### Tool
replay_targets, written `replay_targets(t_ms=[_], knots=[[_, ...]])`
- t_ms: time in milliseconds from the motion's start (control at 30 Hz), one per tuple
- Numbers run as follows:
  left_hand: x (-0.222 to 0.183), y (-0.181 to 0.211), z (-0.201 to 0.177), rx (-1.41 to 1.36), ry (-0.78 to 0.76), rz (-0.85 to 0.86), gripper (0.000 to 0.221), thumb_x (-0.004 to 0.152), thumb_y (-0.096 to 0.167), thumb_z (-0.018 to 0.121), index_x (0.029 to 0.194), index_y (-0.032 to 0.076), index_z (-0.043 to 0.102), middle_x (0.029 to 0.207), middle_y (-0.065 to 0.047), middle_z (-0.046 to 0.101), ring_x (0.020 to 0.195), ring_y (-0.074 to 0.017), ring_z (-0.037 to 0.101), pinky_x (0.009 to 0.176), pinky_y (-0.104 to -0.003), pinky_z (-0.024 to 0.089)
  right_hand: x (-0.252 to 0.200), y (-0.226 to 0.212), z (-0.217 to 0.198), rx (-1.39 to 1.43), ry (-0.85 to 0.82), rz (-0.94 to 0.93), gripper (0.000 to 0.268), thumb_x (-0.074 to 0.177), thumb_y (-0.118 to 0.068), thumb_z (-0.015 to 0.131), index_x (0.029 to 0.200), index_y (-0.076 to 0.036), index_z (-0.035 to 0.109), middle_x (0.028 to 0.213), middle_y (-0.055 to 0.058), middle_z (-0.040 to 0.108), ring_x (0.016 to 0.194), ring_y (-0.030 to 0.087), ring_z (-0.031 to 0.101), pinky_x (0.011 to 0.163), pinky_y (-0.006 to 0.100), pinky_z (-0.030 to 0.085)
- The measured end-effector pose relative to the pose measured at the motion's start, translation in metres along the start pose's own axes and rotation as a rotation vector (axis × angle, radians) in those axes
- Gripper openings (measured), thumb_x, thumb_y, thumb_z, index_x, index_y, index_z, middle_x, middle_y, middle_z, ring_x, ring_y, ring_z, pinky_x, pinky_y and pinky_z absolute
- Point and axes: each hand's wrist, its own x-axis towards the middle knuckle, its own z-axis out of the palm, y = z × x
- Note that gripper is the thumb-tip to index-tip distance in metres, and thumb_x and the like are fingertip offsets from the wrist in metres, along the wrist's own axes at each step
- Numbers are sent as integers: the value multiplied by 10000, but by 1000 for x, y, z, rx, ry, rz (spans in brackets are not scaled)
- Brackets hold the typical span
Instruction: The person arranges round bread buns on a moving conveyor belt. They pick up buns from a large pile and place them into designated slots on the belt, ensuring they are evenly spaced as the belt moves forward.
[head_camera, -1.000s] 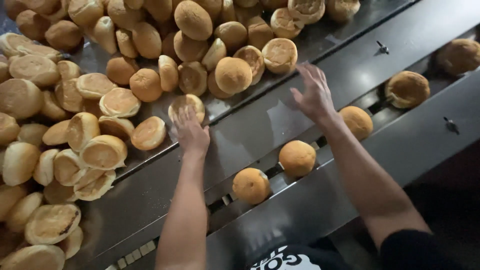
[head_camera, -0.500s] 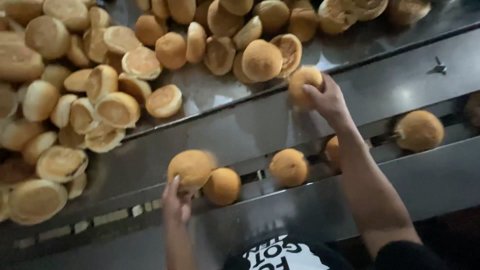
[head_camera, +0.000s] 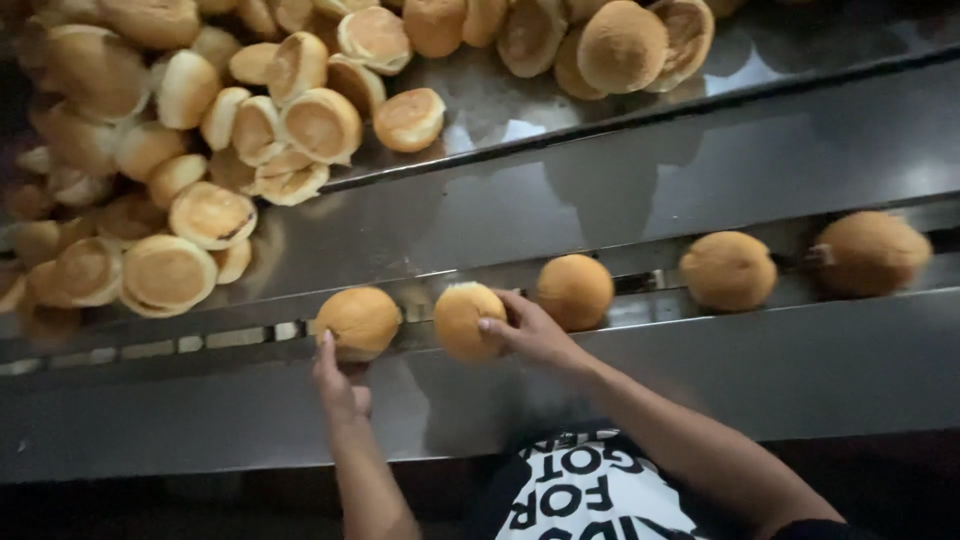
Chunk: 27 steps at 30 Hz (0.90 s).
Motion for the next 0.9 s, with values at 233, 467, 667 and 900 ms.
replay_targets(t_ms=[233,467,667,900], knots=[[-1,9,11,8,220,32,815,857,517,637,1552,155,412,1539,-138,491,1372,-299,540,1037,-438,516,24,12,-13,-668,191,-57,682,982,-322,594,1573,-90,345,1446,180,500,1274,345,543,1048,488,491],[-7,-24,23,1158,196,925,316,964,53,566,1259,41,679,1335,-183,607,1135,-399,598,877,-514,514,50,62,-43,-609,324,-221,466,935,-226,639,1380,-93,604,1316,109,661,1207,267,630,1023,404,484],[-18,-13,71,1189,2,1096,293,992,84,565,1245,2,687,1342,-208,636,1218,-404,570,1036,-548,462,34,26,-82,-843,442,-324,445,950,-209,614,1378,-90,610,1327,131,665,1219,301,600,1022,435,470],[-61,51,208,1095,-333,1252,539,932,103,700,1431,-6,525,1483,-291,486,1367,-468,462,1086,-622,403,64,-118,-179,-1025,1024,-623,887,828,-216,857,1562,9,412,1523,342,374,1407,549,358,1166,618,313]])
